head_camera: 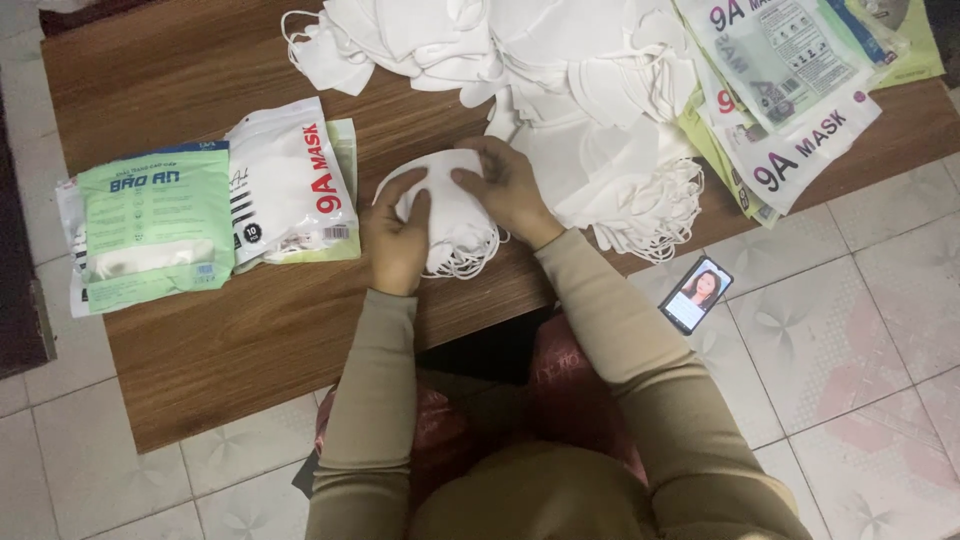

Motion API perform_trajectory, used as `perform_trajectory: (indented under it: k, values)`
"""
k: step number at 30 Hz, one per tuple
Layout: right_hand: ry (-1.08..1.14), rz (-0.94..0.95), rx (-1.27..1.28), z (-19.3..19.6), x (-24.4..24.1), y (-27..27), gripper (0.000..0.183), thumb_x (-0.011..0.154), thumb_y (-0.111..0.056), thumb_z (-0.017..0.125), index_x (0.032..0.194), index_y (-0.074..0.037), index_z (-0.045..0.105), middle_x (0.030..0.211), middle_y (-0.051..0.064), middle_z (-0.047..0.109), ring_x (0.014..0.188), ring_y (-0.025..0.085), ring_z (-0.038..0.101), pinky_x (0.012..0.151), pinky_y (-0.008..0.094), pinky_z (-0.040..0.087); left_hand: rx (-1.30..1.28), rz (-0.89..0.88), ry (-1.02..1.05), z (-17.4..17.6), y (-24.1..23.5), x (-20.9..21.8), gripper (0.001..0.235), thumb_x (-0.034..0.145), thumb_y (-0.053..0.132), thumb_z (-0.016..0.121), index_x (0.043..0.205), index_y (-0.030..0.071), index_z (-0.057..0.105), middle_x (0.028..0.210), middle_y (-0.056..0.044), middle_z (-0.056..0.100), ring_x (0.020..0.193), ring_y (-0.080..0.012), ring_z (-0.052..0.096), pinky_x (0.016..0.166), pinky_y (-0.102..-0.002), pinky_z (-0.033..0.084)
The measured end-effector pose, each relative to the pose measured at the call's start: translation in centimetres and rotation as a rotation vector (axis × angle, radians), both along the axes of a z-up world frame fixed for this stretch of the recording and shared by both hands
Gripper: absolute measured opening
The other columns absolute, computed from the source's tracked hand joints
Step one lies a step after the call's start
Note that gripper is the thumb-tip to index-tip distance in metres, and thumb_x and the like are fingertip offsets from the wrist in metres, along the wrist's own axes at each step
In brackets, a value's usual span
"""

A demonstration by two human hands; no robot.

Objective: Folding and stacking face masks on a wooden table in a workspace.

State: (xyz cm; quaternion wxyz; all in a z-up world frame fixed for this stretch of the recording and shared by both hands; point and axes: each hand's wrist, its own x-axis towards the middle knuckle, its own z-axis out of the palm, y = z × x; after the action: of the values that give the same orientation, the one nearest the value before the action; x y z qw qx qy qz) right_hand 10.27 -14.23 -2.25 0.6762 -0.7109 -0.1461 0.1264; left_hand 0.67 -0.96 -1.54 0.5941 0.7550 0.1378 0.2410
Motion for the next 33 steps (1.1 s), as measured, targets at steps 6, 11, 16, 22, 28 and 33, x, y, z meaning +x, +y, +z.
perform_trajectory:
  k: [6, 11, 16, 22, 28, 33]
  values:
    - [-0.112, -0.005, -0.215, 0.2, 0.6, -1.3, 0.03, 0.102, -0.019, 0.064, 0.129, -0.006, 0.064, 0.1, 0.02, 0.073, 0.086, 0.029, 0.076, 0.069, 0.036, 0.068, -0.073, 0.187, -0.084, 2.5, 2.0, -0.4, 0.029, 0.096, -0.01, 0.062, 0.118, 0.007, 0.072, 0.118, -0.013, 0.069, 0.125, -0.0291, 0.058, 0.112, -0.049, 0.039]
    - [-0.385, 0.088, -0.488, 0.8, -1.0, -0.9, 0.045, 0.093, -0.031, 0.074, 0.127, -0.002, 0.067, 0.11, 0.026, 0.073, 0.101, 0.047, 0.071, 0.088, 0.058, 0.058, -0.172, 0.343, -0.207, 4.2, 3.4, -1.0, 0.024, 0.098, -0.006, 0.064, 0.116, 0.008, 0.071, 0.114, -0.008, 0.063, 0.121, -0.0191, 0.053, 0.108, -0.04, 0.043]
    - [-0.594, 0.067, -0.561, 3.5, 0.9, -0.4, 0.032, 0.099, -0.022, 0.064, 0.121, 0.0, 0.07, 0.108, 0.028, 0.072, 0.103, 0.051, 0.068, 0.089, 0.061, 0.054, -0.325, 0.399, -0.264, 5.4, 3.4, -1.1, 0.019, 0.1, -0.003, 0.063, 0.113, 0.007, 0.072, 0.106, -0.003, 0.056, 0.112, -0.0159, 0.051, 0.103, -0.037, 0.048]
    - [-1.1, -0.198, -0.751, -0.7, 14.0, -2.6, 0.031, 0.085, 0.001, 0.06, 0.113, -0.006, 0.069, 0.116, 0.012, 0.068, 0.1, 0.032, 0.058, 0.086, 0.04, 0.049, -0.282, 0.305, -0.227, 5.1, 4.4, -2.0, 0.021, 0.097, 0.0, 0.06, 0.117, 0.0, 0.067, 0.12, -0.014, 0.07, 0.116, -0.0221, 0.065, 0.109, -0.035, 0.051]
    - [-1.254, -0.266, -1.333, -2.9, 23.7, -2.2, 0.03, 0.099, -0.019, 0.057, 0.121, -0.004, 0.07, 0.14, 0.015, 0.059, 0.125, 0.037, 0.047, 0.086, 0.048, 0.04, -0.302, 0.304, -0.208, 5.6, 4.6, -2.2, 0.021, 0.098, 0.002, 0.059, 0.117, 0.0, 0.067, 0.121, -0.013, 0.07, 0.115, -0.0202, 0.064, 0.109, -0.033, 0.048]
    - [-1.227, -0.198, -1.524, -4.3, 26.2, -1.5, 0.025, 0.103, -0.025, 0.053, 0.1, -0.017, 0.076, 0.102, 0.006, 0.078, 0.104, 0.03, 0.059, 0.093, 0.058, 0.033, -0.28, 0.303, -0.215, 5.5, 4.7, -2.0, 0.02, 0.098, 0.002, 0.06, 0.116, 0.0, 0.068, 0.12, -0.014, 0.071, 0.116, -0.022, 0.065, 0.109, -0.034, 0.049]
